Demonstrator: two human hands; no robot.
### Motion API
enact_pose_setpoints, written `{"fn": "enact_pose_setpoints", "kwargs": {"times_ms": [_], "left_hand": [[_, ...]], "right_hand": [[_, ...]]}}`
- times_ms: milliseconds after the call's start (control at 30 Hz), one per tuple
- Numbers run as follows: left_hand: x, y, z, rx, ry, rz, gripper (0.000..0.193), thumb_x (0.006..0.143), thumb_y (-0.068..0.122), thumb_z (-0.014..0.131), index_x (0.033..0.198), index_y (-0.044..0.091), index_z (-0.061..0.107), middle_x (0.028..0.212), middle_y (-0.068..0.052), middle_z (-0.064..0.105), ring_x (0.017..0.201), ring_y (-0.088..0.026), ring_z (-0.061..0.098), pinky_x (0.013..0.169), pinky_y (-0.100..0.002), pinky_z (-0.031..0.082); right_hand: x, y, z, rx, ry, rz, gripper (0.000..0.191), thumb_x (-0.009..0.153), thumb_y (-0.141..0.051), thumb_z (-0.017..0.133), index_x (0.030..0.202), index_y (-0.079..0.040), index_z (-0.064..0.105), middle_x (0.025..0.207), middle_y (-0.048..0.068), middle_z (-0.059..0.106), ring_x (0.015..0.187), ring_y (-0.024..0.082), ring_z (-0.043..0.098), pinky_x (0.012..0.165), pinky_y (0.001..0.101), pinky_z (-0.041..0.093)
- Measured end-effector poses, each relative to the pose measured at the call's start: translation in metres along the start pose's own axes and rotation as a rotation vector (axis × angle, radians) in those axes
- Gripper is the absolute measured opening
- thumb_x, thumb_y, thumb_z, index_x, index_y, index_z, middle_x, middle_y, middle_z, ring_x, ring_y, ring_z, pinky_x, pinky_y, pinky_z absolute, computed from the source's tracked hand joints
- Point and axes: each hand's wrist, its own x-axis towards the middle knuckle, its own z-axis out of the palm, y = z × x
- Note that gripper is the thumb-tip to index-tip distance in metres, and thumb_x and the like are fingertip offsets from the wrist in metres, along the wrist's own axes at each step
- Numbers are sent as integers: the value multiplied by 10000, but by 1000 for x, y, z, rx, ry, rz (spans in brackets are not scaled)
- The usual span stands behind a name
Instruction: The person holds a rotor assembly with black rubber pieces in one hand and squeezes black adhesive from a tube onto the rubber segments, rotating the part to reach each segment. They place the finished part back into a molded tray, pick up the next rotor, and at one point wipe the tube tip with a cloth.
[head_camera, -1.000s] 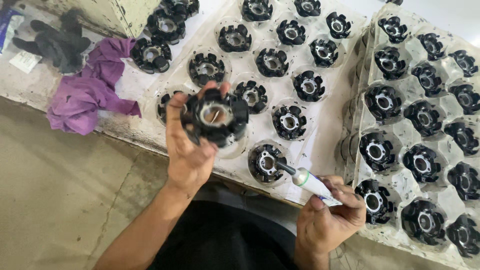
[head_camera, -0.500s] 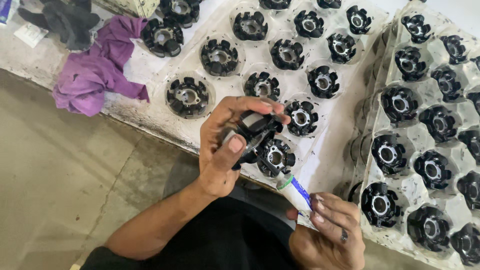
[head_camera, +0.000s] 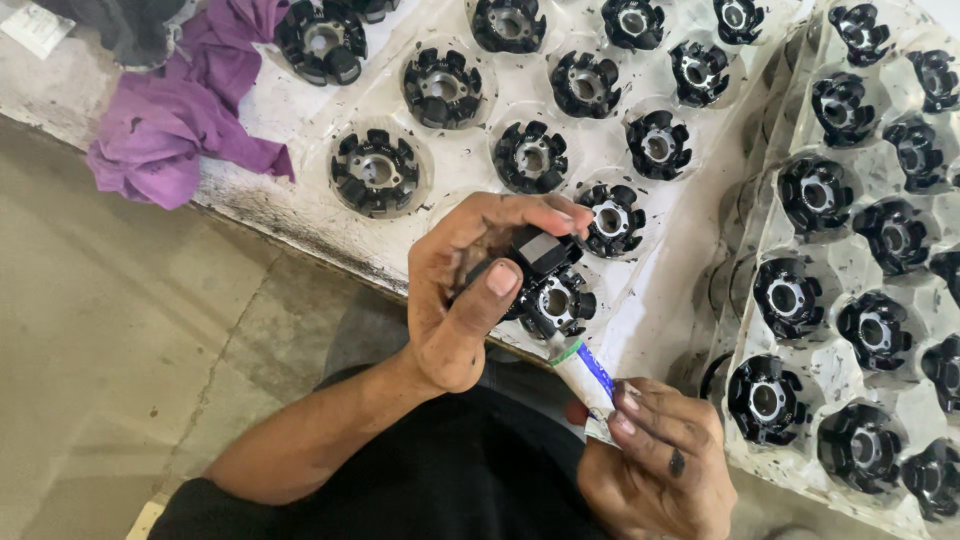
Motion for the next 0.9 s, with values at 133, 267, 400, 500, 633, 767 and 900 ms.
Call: {"fn": "enact_pose_setpoints", "kwargs": {"times_ms": [133, 267, 400, 500, 633, 767, 900], "left_hand": [[1, -1, 1, -17, 5, -6, 396, 1160, 275, 572, 1311, -91, 563, 1332, -232, 645, 1202, -206, 615, 1132, -345, 463], [0, -2, 0, -1, 15, -7, 391, 1164, 272, 560, 1313, -89, 558, 1334, -231, 648, 1204, -203, 614, 1131, -339, 460], [-1, -5, -1, 1, 32, 2, 387, 1169, 272, 557, 1307, -89, 561, 1332, -229, 653, 1195, -207, 617, 1128, -339, 462], [-1, -8, 1, -27, 68, 19, 388, 1169, 277, 560, 1300, -88, 562, 1321, -231, 658, 1178, -223, 627, 1119, -352, 474], [-1, -15, 10, -253, 220, -8, 427, 1150, 341, 534, 1282, -64, 562, 1272, -257, 653, 1144, -321, 664, 1006, -425, 537], [0, -20, 15, -638, 475, -181, 449, 1065, 396, 503, 1281, 9, 580, 1252, -259, 651, 1108, -449, 667, 927, -564, 575], [-3, -23, 21, -784, 558, -280, 460, 1021, 438, 527, 1252, 46, 597, 1231, -242, 657, 1132, -475, 661, 951, -597, 561]], "right_hand": [[1, -1, 0, -23, -40, 40, 365, 645, 154, 671, 957, -14, 585, 970, 167, 681, 950, 314, 730, 888, 456, 666], [1, -3, 0, -23, -3, 14, 352, 634, 149, 671, 941, 2, 580, 952, 177, 676, 927, 308, 725, 873, 461, 666], [-2, -2, 1, -33, -4, 23, 336, 655, 161, 661, 937, 1, 573, 946, 170, 677, 924, 298, 728, 870, 452, 671], [-2, -1, 1, -22, 1, 10, 339, 665, 167, 658, 949, 2, 576, 942, 167, 672, 912, 290, 726, 865, 447, 673], [4, -2, -3, 27, -31, 17, 359, 673, 159, 689, 966, -9, 566, 953, 159, 669, 914, 282, 715, 884, 450, 669], [9, -3, 7, -39, 75, 29, 339, 668, 195, 676, 929, 4, 577, 905, 173, 663, 837, 302, 717, 771, 431, 664], [4, 3, 35, 35, 355, 46, 331, 792, 225, 766, 970, 15, 582, 956, 151, 657, 841, 268, 708, 730, 383, 675]]}}
